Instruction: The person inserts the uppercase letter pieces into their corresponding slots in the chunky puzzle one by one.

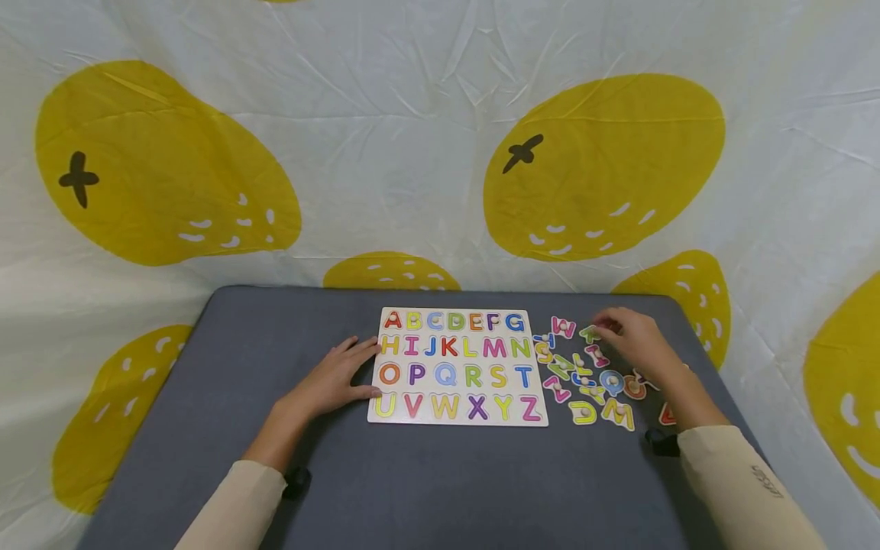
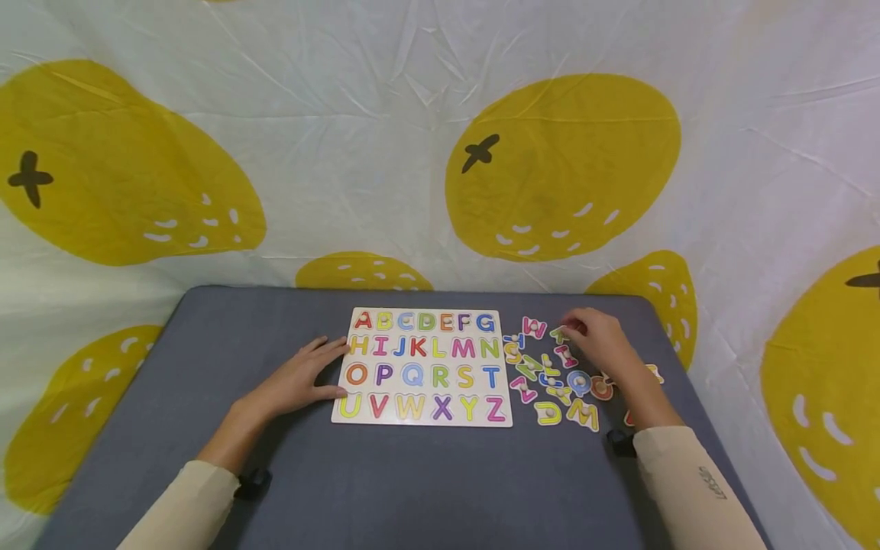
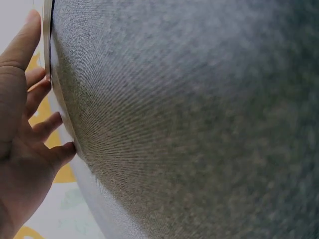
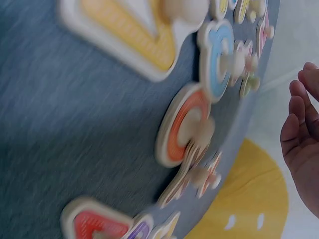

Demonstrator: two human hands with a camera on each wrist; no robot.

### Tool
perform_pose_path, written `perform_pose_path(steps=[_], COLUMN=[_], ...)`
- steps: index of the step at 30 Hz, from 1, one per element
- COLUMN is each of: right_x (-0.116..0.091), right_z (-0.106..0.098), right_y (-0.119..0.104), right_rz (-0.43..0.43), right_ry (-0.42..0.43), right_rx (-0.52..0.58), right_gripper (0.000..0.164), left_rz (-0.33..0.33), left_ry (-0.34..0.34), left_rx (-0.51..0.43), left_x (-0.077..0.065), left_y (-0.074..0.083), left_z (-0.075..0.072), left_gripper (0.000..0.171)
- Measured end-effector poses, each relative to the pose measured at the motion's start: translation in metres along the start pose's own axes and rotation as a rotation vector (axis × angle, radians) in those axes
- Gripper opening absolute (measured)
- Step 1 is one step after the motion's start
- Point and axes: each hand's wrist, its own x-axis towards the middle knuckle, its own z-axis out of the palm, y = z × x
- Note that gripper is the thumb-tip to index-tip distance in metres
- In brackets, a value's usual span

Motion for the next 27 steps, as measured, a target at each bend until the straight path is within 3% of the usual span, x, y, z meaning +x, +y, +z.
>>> perform_pose_path(steps=[9, 27], right_x=[-0.021, -0.061], right_z=[-0.012, -0.021], right_y=[0.024, 0.064], right_rz=[0.047, 0.129], right_ry=[0.09, 0.11], right_rx=[-0.007, 0.016], right_gripper=[0.02, 0.021], left_rz=[0.013, 0.006], left_ry=[0.026, 0.022], left_rx=[0.05, 0.092], left_x=[0.0, 0.001], left_y=[-0.001, -0.001], left_z=[0.0, -0.001], left_gripper=[0.089, 0.085])
